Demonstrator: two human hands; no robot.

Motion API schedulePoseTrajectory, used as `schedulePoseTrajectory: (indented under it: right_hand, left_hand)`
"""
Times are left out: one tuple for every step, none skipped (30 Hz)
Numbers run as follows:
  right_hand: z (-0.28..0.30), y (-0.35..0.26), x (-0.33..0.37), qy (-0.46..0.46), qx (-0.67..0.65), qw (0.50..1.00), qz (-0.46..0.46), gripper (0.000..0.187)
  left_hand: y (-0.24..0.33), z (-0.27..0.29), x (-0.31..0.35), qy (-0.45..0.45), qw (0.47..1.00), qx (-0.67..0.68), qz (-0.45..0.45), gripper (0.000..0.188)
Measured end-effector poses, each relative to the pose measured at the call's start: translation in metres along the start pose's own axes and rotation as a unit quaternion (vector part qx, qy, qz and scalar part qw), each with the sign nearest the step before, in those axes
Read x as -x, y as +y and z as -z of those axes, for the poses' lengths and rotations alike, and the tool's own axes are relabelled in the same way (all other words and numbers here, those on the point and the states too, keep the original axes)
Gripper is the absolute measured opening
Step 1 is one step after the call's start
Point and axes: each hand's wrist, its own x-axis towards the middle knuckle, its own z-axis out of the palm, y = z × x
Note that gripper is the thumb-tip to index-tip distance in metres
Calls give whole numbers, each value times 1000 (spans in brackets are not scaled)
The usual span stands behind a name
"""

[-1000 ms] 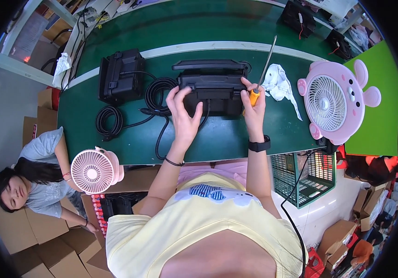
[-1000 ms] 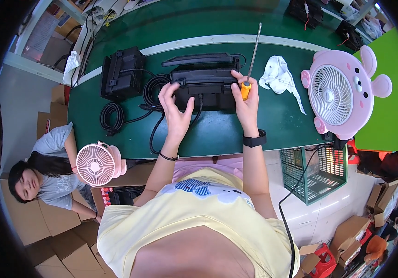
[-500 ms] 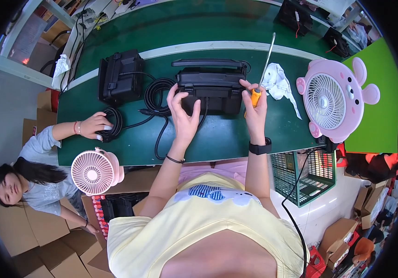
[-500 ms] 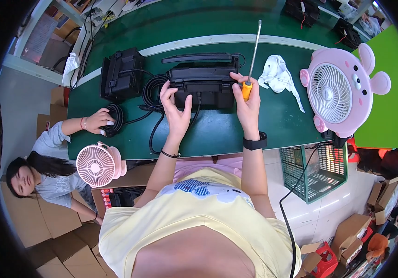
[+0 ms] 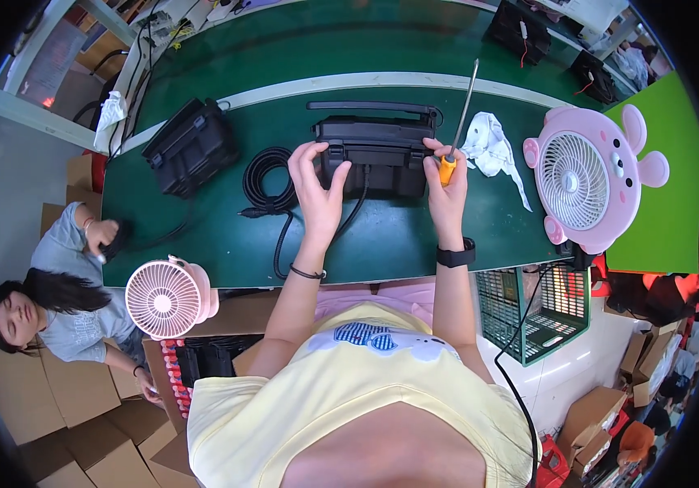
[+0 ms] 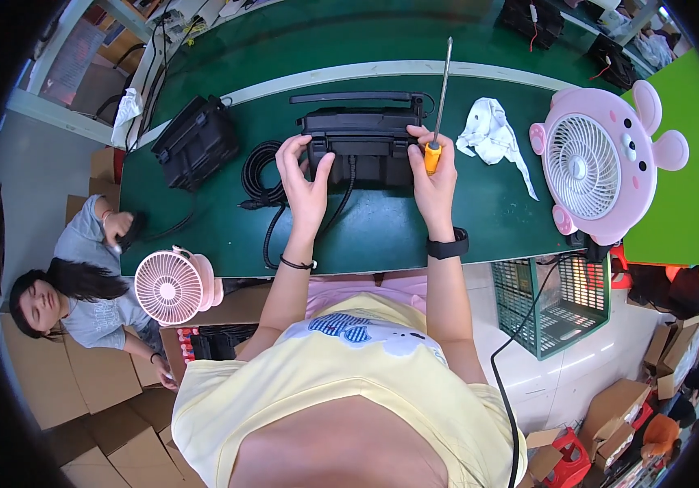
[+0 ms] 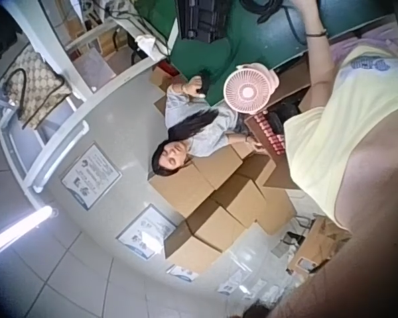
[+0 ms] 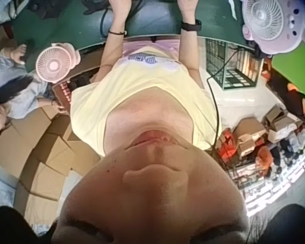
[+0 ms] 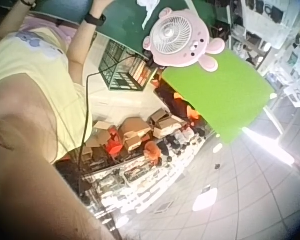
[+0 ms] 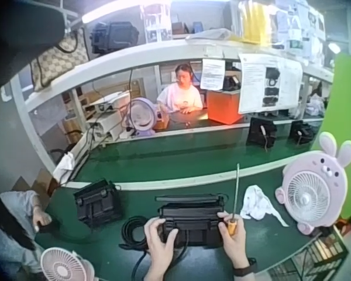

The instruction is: Assembling portable solar power units by organizing components and wires within a plastic housing and securing the panel lid.

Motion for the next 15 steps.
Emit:
schedulePoseTrajectory:
  right_hand:
    - [0,1,0,0,-1,1000,0,15]
    - [-1,2,0,-1,0,1000,-1,15]
    - [-1,3,0,-2,1,1000,-3,15]
    - [0,4,1,-1,1,1000,-3,15]
    - [1,6,1,-1,-7,1000,1,15]
    - [2,7,2,-1,-15,1000,5,15]
    - [2,6,2,0,-15,1000,5,15]
    - [2,6,3,1,-19,1000,4,15]
    - [2,5,3,2,-22,1000,2,15]
    - [2,6,4,3,-22,1000,3,15]
    - [2,7,4,-1,-24,1000,3,15]
    - [2,7,4,-6,-26,1000,3,15]
    - [2,8,4,-6,-26,1000,4,15]
    - [2,9,4,-6,-24,1000,5,15]
    - [3,9,4,-7,-23,1000,5,15]
  left_hand:
    - [-2,0,-2,0,1000,0,-1,49]
    - [-6,2,-3,-1,1000,17,0,47]
    - [-8,2,-4,-3,999,35,1,46]
    - [-7,2,-4,-3,999,35,0,46]
    - [-5,2,-3,6,999,38,-4,43]
    - [-4,2,-3,14,999,41,-9,40]
    - [-4,2,-3,14,999,41,-9,40]
    - [-4,2,-3,29,999,31,-26,37]
    - [-4,2,-4,45,998,21,-43,33]
    - [-5,2,-4,61,996,10,-59,30]
    - [-5,4,-5,60,996,11,-60,30]
    - [-7,6,-8,55,996,-6,-74,29]
    - [-8,7,-11,52,995,-23,-88,27]
    - [-10,4,-13,62,994,-2,-89,24]
    - [-11,4,-14,63,994,-2,-90,24]
